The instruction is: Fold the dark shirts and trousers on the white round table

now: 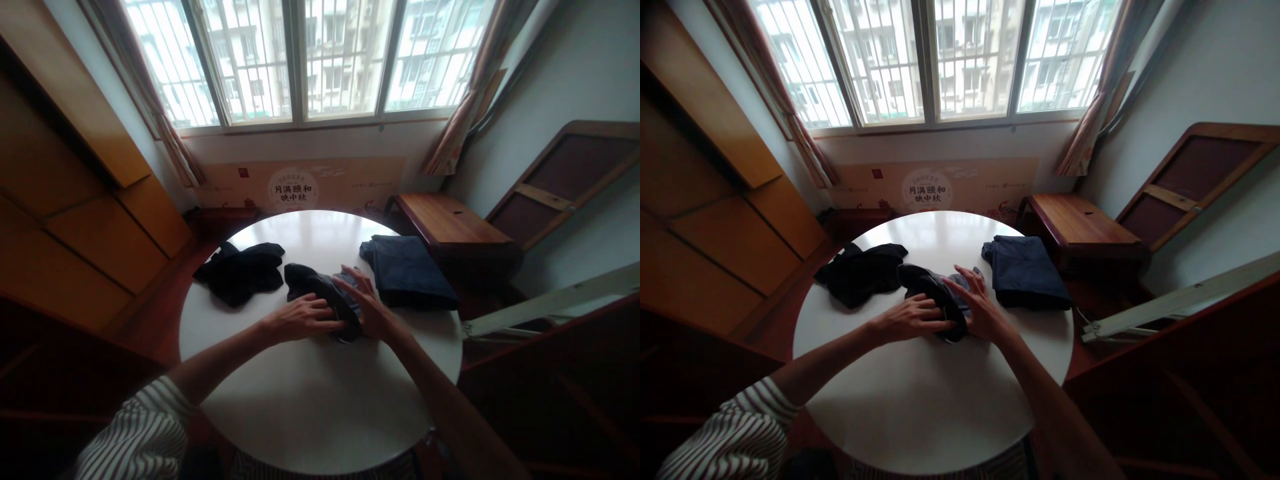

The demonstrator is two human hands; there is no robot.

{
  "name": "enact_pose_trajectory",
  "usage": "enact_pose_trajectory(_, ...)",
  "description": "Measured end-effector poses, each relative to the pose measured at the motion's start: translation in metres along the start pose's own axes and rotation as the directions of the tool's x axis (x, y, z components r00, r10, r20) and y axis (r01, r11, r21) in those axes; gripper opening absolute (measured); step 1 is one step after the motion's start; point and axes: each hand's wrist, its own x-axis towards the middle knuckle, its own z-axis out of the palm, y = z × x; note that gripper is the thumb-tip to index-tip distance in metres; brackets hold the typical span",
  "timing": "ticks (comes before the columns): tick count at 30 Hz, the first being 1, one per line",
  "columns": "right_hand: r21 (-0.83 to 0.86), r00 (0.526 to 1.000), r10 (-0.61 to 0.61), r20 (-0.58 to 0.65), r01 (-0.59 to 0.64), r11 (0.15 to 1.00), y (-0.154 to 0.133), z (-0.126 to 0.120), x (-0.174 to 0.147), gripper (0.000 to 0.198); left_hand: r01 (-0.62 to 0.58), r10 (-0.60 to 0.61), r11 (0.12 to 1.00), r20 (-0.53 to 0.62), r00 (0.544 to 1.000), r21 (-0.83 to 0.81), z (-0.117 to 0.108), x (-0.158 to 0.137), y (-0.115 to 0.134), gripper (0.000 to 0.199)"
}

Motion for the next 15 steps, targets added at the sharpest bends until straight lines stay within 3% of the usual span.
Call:
enact_pose_trajectory(4, 0.124, 0.987, -0.072, 0.141, 0.054, 0.991, -0.005, 0.001, 0.000, 0.052, 0.075, -0.076, 0.995, -0.014, 0.997, -0.061, 0.004, -0.003, 0.008, 0.044)
enact_pose_trajectory(6, 0.246, 0.989, -0.059, 0.139, 0.023, 0.969, -0.008, -0.002, -0.001, 0.060, 0.184, -0.197, 0.971, -0.073, 0.978, -0.155, 0.001, -0.005, 0.010, 0.050)
enact_pose_trajectory(9, 0.435, 0.987, -0.008, 0.159, -0.063, 0.898, -0.017, -0.006, -0.001, 0.085, 0.332, -0.416, 0.857, -0.149, 0.897, -0.393, -0.005, -0.005, 0.013, 0.066)
enact_pose_trajectory(12, 0.503, 0.982, 0.120, 0.147, -0.179, 0.845, -0.026, -0.005, 0.001, 0.104, 0.347, -0.493, 0.689, -0.061, 0.868, -0.636, -0.007, -0.003, 0.017, 0.077)
enact_pose_trajectory(14, 0.505, 0.961, 0.270, 0.061, -0.263, 0.822, -0.028, -0.003, 0.004, 0.090, 0.318, -0.480, 0.631, -0.034, 0.877, -0.708, -0.005, -0.004, 0.017, 0.075)
enact_pose_trajectory(15, 0.515, 0.938, 0.346, 0.018, -0.306, 0.801, -0.028, -0.001, 0.005, 0.075, 0.307, -0.487, 0.645, -0.066, 0.871, -0.700, -0.003, -0.005, 0.015, 0.071)
